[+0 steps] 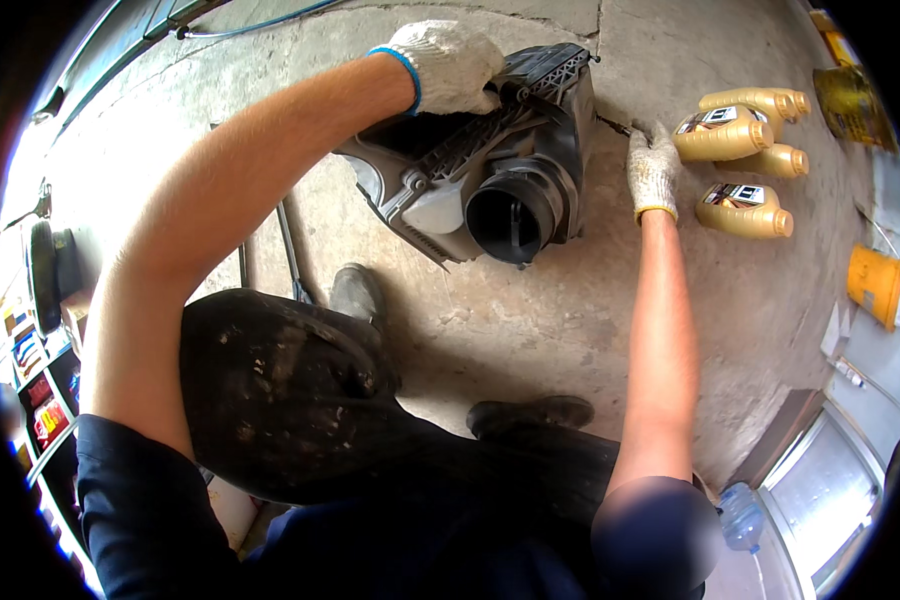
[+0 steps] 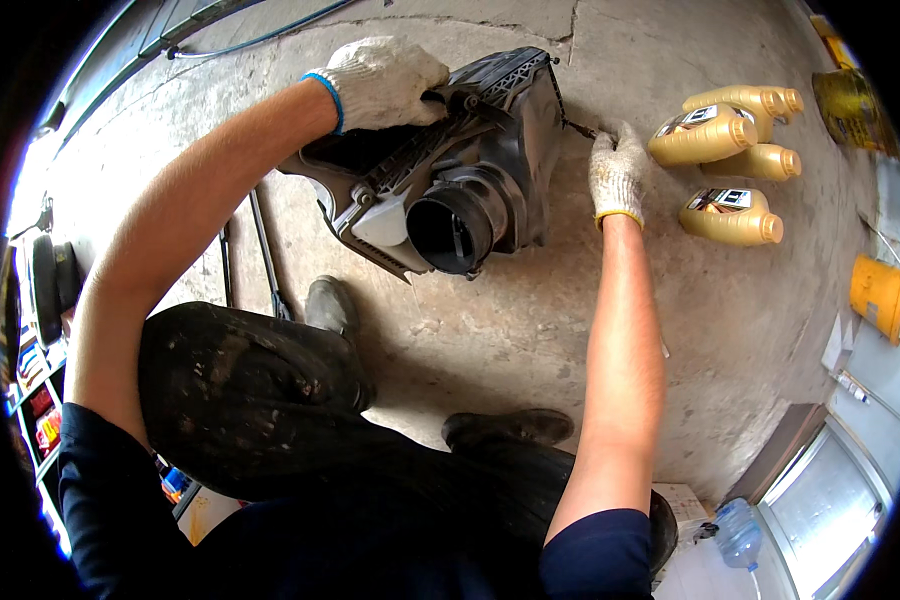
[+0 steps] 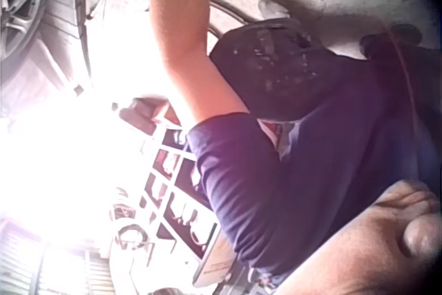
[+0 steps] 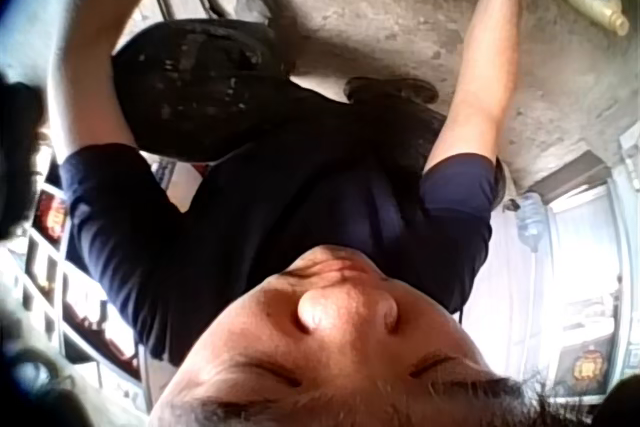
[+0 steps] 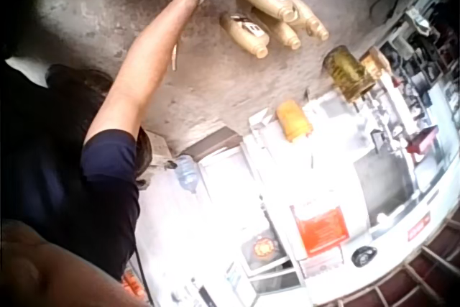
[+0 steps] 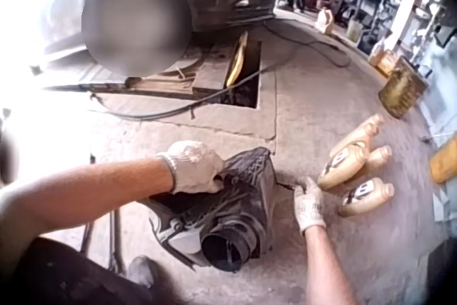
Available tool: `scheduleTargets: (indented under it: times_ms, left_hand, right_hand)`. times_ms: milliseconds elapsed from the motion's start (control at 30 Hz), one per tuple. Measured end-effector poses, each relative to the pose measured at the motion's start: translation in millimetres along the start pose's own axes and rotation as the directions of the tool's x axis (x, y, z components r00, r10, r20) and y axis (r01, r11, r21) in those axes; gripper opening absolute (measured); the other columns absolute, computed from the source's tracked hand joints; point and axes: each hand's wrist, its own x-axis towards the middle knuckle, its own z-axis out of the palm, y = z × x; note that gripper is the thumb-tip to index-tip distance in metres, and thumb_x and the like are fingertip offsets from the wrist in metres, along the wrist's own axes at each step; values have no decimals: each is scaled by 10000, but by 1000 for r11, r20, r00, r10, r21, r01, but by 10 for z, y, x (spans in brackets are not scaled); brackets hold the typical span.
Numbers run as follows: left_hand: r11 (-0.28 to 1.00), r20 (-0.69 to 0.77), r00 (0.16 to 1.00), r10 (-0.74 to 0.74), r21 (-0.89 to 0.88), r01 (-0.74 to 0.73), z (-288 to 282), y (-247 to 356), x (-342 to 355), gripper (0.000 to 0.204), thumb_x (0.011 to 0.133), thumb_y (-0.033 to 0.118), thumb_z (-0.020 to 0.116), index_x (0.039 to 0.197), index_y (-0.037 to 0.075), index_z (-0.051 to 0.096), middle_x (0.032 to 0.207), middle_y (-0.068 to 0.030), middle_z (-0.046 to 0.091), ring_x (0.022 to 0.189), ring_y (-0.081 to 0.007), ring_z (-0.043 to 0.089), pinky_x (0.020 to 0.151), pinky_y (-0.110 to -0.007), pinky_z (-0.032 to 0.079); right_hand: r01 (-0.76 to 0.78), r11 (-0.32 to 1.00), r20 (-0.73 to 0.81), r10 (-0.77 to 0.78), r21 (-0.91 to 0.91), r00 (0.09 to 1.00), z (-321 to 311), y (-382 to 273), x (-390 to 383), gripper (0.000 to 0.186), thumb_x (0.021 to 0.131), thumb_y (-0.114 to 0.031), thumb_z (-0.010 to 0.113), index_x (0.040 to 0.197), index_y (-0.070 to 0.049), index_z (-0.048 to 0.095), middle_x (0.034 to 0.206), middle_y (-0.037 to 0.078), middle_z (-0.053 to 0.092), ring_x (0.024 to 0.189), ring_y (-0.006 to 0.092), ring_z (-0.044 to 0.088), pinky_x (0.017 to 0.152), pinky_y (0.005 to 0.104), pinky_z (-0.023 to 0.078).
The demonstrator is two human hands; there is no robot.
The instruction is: The person retrieves a socket wrench from a tool chest and walks to a car part on the floor. They then use the wrench to tighten bolts on the part while kneeling.
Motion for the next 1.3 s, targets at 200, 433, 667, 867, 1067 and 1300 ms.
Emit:
scheduleTargets:
  times_ms: [200, 433, 667, 867, 1067, 1300]
  left_hand:
    - [998, -34, 998, 51, 38, -49, 8, -29, -30, 401, 892, 387, 717, 1105, 50, 761, 1025, -209, 746, 973, -368, 727, 889, -469, 575]
    - [996, 1, 998, 62, 58, -62, -57, 40, -17, 401, 905, 399, 706, 1112, 59, 746, 995, -214, 742, 967, -380, 724, 874, -478, 570]
    - [996, 62, 998, 29, 83, -34, -115, 78, 1, 420, 924, 420, 680, 1098, 42, 733, 977, -220, 738, 936, -389, 718, 845, -482, 564]
    - [998, 76, 996, 41, 46, -45, -37, 51, 87, 422, 911, 391, 692, 1114, 23, 735, 981, -228, 741, 924, -389, 720, 839, -476, 556]
    - [1000, 120, 993, 7, -7, -7, -77, 127, 85, 435, 923, 394, 691, 1120, 8, 725, 1018, -244, 741, 937, -394, 718, 856, -463, 550]
    - [999, 96, 994, 48, -30, -45, 46, 6, 129, 419, 956, 367, 673, 1124, -16, 708, 1027, -253, 736, 954, -383, 716, 862, -451, 546]
  right_hand:
    - [-2, 970, -244, -60, -245, 968, 121, -53, -72, 385, 982, -298, 615, 1231, -15, 694, 1164, 253, 736, 1113, 419, 700, 966, 476, 539]
    - [-109, 949, 47, 128, -297, 991, -152, -160, 59, 515, 1002, -348, 572, 1359, 21, 615, 1275, 292, 681, 1227, 447, 637, 1057, 496, 496]
    - [-98, 986, -16, 97, -135, 995, -93, -134, 93, 439, 987, -331, 563, 1262, -5, 669, 1250, 281, 694, 1207, 441, 647, 1049, 498, 504]
    - [-61, 976, -68, 48, -207, 997, -113, -148, 16, 366, 972, -345, 556, 1168, -59, 673, 1148, 272, 711, 1126, 453, 668, 990, 520, 526]
    - [-186, 965, -11, 187, -187, 982, -142, -212, 57, 347, 957, -339, 588, 1196, -103, 674, 1225, 216, 714, 1174, 416, 663, 992, 514, 530]
    - [-184, 962, 63, 200, -200, 978, -148, -171, 107, 379, 952, -341, 616, 1260, -133, 688, 1241, 202, 719, 1201, 411, 656, 1035, 479, 524]
